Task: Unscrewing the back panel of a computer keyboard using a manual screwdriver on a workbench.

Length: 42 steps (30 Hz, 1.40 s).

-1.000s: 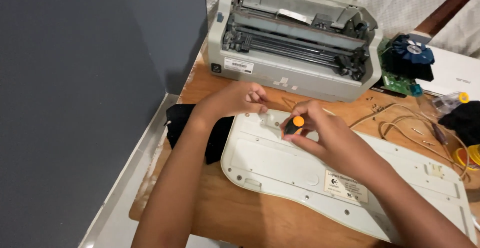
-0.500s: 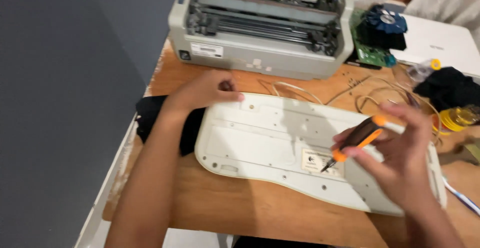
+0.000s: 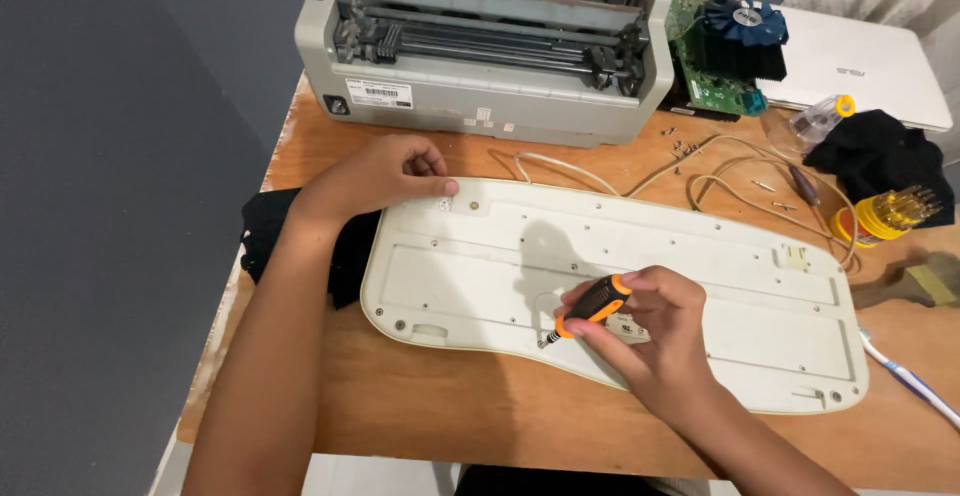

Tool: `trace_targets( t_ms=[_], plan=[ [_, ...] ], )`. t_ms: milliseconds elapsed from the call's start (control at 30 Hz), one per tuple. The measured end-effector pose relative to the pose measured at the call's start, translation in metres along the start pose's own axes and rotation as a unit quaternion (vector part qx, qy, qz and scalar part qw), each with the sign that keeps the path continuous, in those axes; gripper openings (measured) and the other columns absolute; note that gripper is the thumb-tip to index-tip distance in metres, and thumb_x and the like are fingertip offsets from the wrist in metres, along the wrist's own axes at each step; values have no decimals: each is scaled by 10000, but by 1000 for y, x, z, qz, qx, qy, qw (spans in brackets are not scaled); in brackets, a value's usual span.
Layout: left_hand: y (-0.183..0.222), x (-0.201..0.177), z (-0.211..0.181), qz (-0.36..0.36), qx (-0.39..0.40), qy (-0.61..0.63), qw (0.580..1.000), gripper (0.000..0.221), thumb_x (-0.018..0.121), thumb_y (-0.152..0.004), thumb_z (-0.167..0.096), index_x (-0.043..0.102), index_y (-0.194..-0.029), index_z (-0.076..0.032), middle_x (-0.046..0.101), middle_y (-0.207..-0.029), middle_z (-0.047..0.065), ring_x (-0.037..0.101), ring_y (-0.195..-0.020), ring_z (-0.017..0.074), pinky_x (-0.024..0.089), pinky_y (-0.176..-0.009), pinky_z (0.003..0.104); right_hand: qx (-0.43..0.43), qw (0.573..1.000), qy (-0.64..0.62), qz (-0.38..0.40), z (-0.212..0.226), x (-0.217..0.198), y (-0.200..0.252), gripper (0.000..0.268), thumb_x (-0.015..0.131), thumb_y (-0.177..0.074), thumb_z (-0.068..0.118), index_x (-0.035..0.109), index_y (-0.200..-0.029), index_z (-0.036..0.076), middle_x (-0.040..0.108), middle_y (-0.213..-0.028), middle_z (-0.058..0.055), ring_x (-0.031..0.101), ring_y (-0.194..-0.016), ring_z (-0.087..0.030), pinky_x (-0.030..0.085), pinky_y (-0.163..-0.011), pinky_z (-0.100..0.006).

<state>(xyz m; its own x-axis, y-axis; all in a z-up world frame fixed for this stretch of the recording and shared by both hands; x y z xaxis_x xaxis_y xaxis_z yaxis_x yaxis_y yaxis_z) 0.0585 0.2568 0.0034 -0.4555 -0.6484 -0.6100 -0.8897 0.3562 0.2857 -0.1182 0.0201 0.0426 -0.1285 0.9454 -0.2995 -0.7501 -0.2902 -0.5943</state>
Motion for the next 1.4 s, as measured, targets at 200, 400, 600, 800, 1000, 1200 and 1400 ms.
trace_targets(
  t_ms=[200,400,600,800,1000,1200,1400],
  plan=[
    [1,-1,-1,3,2,-3,1000,259,749,-881,-399,719,-1008,-175,726,-977,-58,645,-887,79,464,-760,241,-36,998,42,34,4,3,2,623,738,-880,-45,316,-1299,144,706,-952,-194,802,-956,-344,672,-909,-461],
    [2,-2,-2,-4,2,-1,1000,272,750,-871,-402,716,-1017,-176,728,-990,-57,652,-905,78,471,-778,236,-70,993,58,82,9,5,-1,689,743,-894,-43,328,-1392,188,705,-1028,-231,789,-977,-346,694,-909,-454],
    [-3,1,2,2,16,8,1000,255,755,-876,-381,717,-1004,-164,730,-980,-49,656,-904,80,478,-777,236,9,993,41,112,4,10,1,526,737,-885,-13,360,-1205,168,727,-1051,-216,775,-898,-287,658,-870,-385],
    [1,-13,-23,-120,168,-182,962,553,818,-782,-584,664,-1194,-249,642,-1059,-31,614,-1093,244,384,-960,439,-27,996,20,87,8,1,-28,521,854,-745,21,580,-1178,119,748,-1202,-243,754,-1097,-430,576,-914,-543],
    [82,62,-123,206,363,26,909,472,786,-795,-340,668,-1158,-61,719,-1196,220,663,-1171,407,489,-1012,526,-159,978,131,18,25,0,-23,472,963,-658,227,632,-990,176,746,-965,-14,724,-994,-282,413,-916,-412],
    [62,114,-104,329,304,51,893,277,787,-865,-260,724,-1095,-118,788,-1139,-5,712,-1146,161,487,-1024,322,-134,988,47,59,15,5,-31,344,930,-699,186,686,-937,142,776,-917,-38,760,-1013,-314,370,-897,-381],
    [63,131,-98,391,291,84,869,305,847,-817,-273,576,-873,-145,701,-864,-45,673,-917,114,536,-950,292,-121,983,11,139,30,15,-38,238,796,-861,191,687,-1072,168,820,-1045,-24,734,-1153,-284,275,-940,-391]
  ],
)
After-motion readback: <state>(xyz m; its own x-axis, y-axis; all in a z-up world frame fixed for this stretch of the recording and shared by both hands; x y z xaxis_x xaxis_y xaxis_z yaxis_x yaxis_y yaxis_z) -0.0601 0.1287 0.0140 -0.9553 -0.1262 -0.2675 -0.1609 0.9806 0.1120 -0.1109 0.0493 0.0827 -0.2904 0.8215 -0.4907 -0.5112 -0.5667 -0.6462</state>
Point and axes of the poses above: each hand's wrist, its own y-axis away from the middle knuckle, its own x-axis out of the palm, z = x × y, the point moved 9 cm from there along -y, towards the middle knuckle
